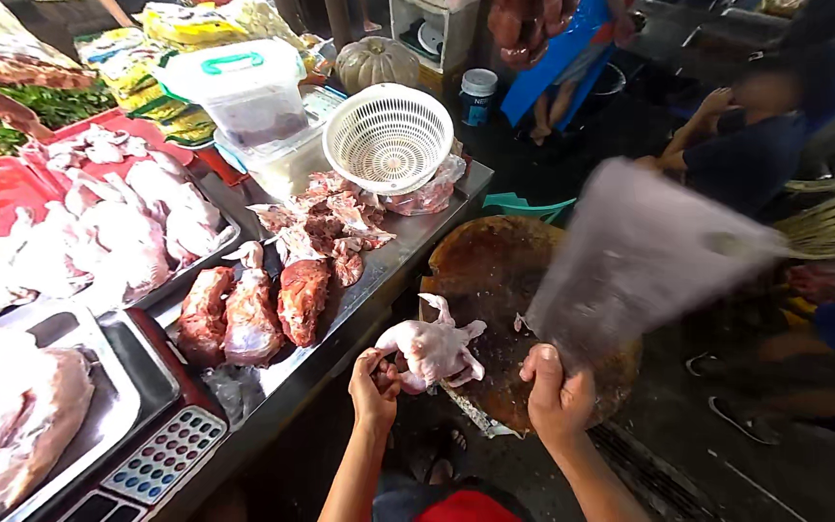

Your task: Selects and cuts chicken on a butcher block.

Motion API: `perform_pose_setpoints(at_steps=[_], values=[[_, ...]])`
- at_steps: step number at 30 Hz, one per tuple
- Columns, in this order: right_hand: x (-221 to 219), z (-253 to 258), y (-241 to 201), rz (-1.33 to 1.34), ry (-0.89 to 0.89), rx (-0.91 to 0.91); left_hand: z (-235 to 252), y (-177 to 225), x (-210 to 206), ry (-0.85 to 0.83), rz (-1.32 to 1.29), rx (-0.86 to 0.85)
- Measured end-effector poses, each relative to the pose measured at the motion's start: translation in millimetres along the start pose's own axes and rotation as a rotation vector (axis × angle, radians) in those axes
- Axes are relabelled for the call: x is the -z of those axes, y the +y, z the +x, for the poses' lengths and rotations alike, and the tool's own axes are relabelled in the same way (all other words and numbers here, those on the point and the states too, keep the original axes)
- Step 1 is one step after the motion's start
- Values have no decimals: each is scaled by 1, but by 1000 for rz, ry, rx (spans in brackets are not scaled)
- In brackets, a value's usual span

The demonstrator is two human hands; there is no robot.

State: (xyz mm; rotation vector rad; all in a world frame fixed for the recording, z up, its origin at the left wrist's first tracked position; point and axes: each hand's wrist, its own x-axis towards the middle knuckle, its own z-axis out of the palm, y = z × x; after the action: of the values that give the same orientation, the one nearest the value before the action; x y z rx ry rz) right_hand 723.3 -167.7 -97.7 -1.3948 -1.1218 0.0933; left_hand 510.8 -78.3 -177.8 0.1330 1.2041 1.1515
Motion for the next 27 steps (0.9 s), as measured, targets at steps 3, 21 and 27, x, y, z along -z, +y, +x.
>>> perform_pose_setpoints(at_steps=[3,21,27], values=[[-3,-41,28,-181,-70,-65,5,2,-1,-22,32,-2],[47,-130,106,-576,-450,-800,116,14,-103,-172,648,-394],[13,-59,86,-398,-285,-569,94,-7,-117,-135,669,-416]])
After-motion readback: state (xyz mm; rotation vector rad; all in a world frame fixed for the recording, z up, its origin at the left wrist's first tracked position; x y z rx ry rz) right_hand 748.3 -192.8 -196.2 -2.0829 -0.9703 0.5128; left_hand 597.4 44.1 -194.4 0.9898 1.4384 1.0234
